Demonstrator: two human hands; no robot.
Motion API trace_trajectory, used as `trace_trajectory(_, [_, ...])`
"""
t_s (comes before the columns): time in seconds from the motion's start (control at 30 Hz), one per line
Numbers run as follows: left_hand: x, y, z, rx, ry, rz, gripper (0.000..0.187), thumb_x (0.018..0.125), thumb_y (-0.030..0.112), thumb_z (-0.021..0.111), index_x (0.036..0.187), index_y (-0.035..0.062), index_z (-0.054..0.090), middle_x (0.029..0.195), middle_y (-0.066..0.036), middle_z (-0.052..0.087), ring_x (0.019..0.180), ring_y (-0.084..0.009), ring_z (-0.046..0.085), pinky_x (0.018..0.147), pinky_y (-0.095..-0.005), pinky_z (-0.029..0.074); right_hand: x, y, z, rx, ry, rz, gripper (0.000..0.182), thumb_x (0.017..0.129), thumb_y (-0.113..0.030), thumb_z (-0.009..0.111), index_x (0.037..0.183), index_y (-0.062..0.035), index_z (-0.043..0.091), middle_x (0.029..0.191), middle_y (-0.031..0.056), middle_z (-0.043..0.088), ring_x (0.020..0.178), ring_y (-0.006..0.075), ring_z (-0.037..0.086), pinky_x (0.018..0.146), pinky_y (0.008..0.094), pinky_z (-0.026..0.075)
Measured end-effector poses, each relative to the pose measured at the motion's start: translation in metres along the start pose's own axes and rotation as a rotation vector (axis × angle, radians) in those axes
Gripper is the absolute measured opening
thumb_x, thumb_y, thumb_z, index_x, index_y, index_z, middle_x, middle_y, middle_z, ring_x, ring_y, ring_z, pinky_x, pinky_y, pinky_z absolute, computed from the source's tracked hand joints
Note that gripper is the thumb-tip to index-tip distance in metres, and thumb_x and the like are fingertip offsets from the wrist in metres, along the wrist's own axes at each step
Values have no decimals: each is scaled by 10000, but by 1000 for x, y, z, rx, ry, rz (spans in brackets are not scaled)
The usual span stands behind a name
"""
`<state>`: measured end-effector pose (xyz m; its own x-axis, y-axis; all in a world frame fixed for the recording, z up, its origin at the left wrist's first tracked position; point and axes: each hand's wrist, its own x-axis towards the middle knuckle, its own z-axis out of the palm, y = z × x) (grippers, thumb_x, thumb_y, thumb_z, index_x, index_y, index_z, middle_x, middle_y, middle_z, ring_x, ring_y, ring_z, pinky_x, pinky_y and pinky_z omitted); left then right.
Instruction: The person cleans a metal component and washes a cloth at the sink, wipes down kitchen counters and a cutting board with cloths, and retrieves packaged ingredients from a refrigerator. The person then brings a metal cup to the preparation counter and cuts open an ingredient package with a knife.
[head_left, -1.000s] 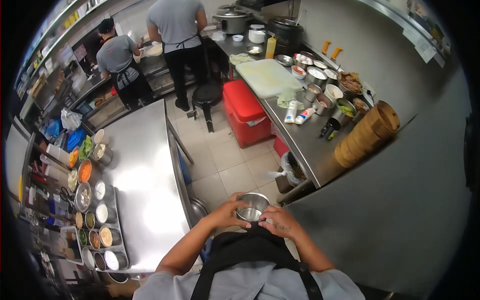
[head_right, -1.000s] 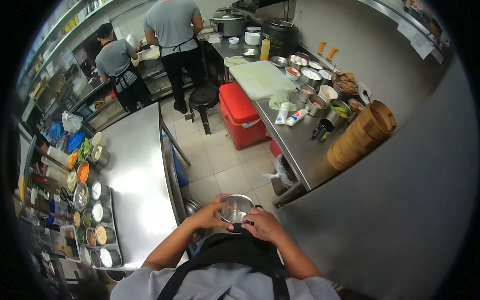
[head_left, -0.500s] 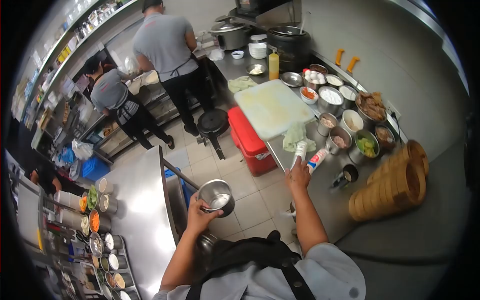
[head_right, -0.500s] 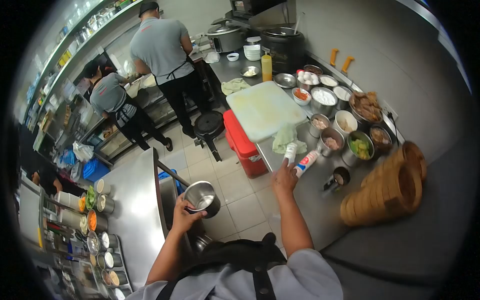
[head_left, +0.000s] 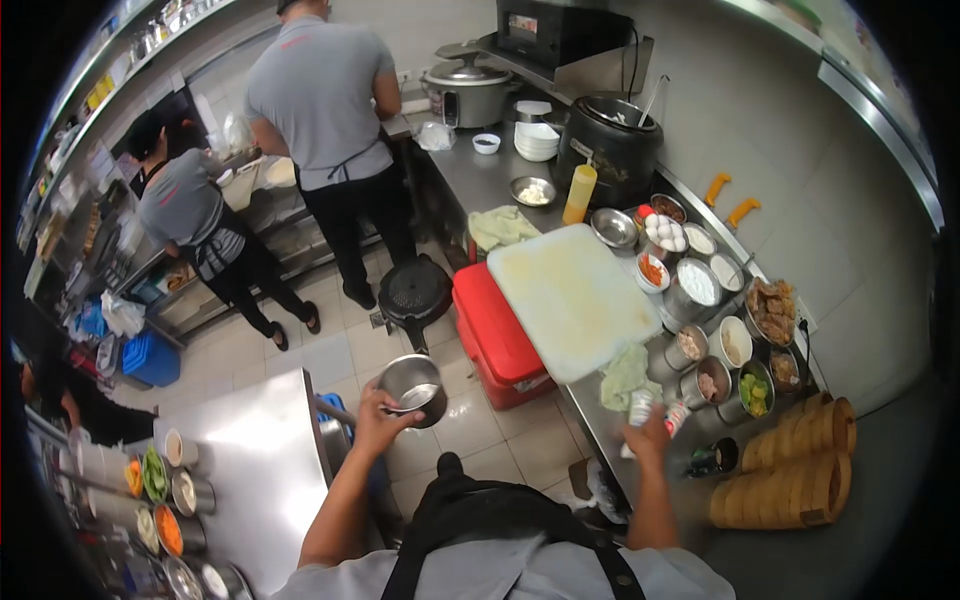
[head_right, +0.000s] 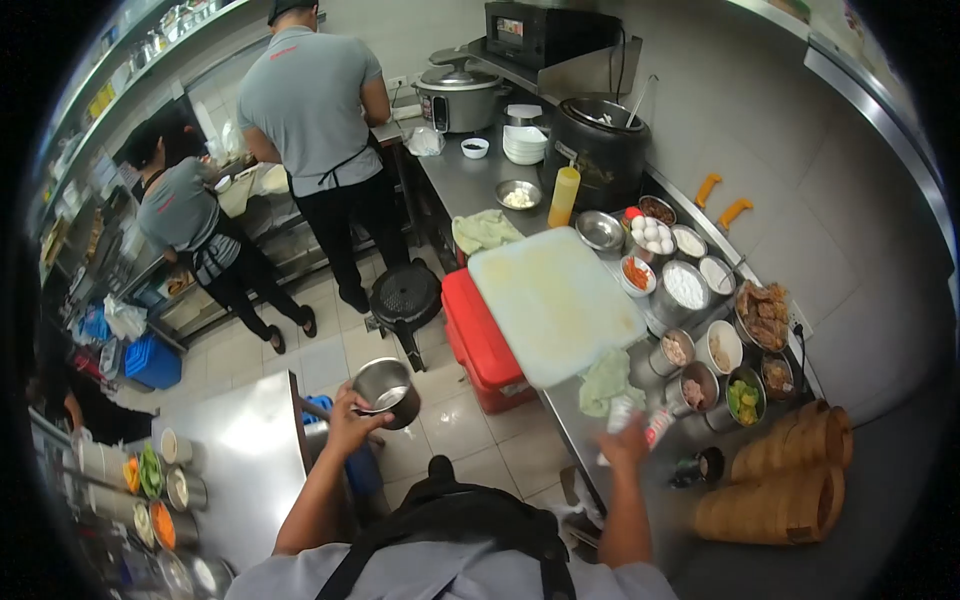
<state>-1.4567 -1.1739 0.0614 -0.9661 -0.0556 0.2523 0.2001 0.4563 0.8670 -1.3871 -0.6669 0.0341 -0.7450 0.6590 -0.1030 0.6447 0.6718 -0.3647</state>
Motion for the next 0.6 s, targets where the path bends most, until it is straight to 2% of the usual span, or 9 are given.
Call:
trace_trajectory(0.07, [55,-11,17,-103,-109,100,446,558,143,914,716,53,507,1246,-189,479,1163,-313,484,948,-395,414,-23,-37,-47,214,-15,152,789,558,-301,754,1226,-51,416,1119,192,593,1010,333,610,870,397,473])
trace_trajectory(0.13, [109,0,37,-141,-195,120,444,561,145,914,712,52,507,1267,-192,465,1176,-319,478,950,-397,414,6,12,3,388,138,66,718,577,-272,743,1185,-67,419,1035,158,589,947,266,601,820,368,477])
trace_trajectory(0.17, [134,5,50,-173,-280,136,442,565,147,914,708,51,507,1289,-195,451,1189,-325,473,953,-399,415,2,-1,-2,388,157,99,718,577,-272,743,1185,-67,419,1035,158,589,947,266,601,820,368,477])
trace_trajectory(0.27, [200,18,103,-211,-377,196,422,565,157,912,710,40,534,1292,-206,454,1188,-330,481,953,-415,427,-7,-44,-14,345,160,-119,665,601,-248,738,1167,-109,418,987,107,586,845,207,590,747,350,480])
trace_trajectory(0.3, [219,31,118,-185,-416,245,418,558,158,911,714,34,544,1281,-211,465,1176,-334,491,944,-417,434,-17,-97,-47,183,60,-15,679,601,-236,740,1188,-132,415,969,99,603,830,232,609,751,357,487])
trace_trajectory(0.33, [237,37,135,-196,-451,268,418,558,158,911,714,34,544,1281,-211,465,1176,-334,491,944,-417,434,2,-91,-25,357,-64,-67,686,594,-260,745,1195,-145,434,964,119,625,867,283,630,769,376,494])
trace_trajectory(0.4, [269,39,175,-110,-401,327,416,555,156,907,703,33,539,1268,-219,472,1166,-340,497,930,-401,439,23,-126,-8,245,163,-338,663,572,-297,742,1160,-119,494,978,161,638,904,357,627,781,427,494])
trace_trajectory(0.43, [281,37,197,-107,-332,372,408,557,148,900,695,33,534,1246,-221,483,1154,-348,499,915,-400,443,41,-137,-5,257,138,-504,641,575,-294,718,1146,-94,507,990,171,632,886,383,612,761,448,489])
trace_trajectory(0.6, [322,43,268,31,-243,365,372,590,129,862,740,23,538,1236,-226,485,1116,-397,527,908,-406,467,121,-177,25,197,30,-802,506,675,-199,704,1149,-92,561,1119,164,582,1039,369,528,880,444,411])
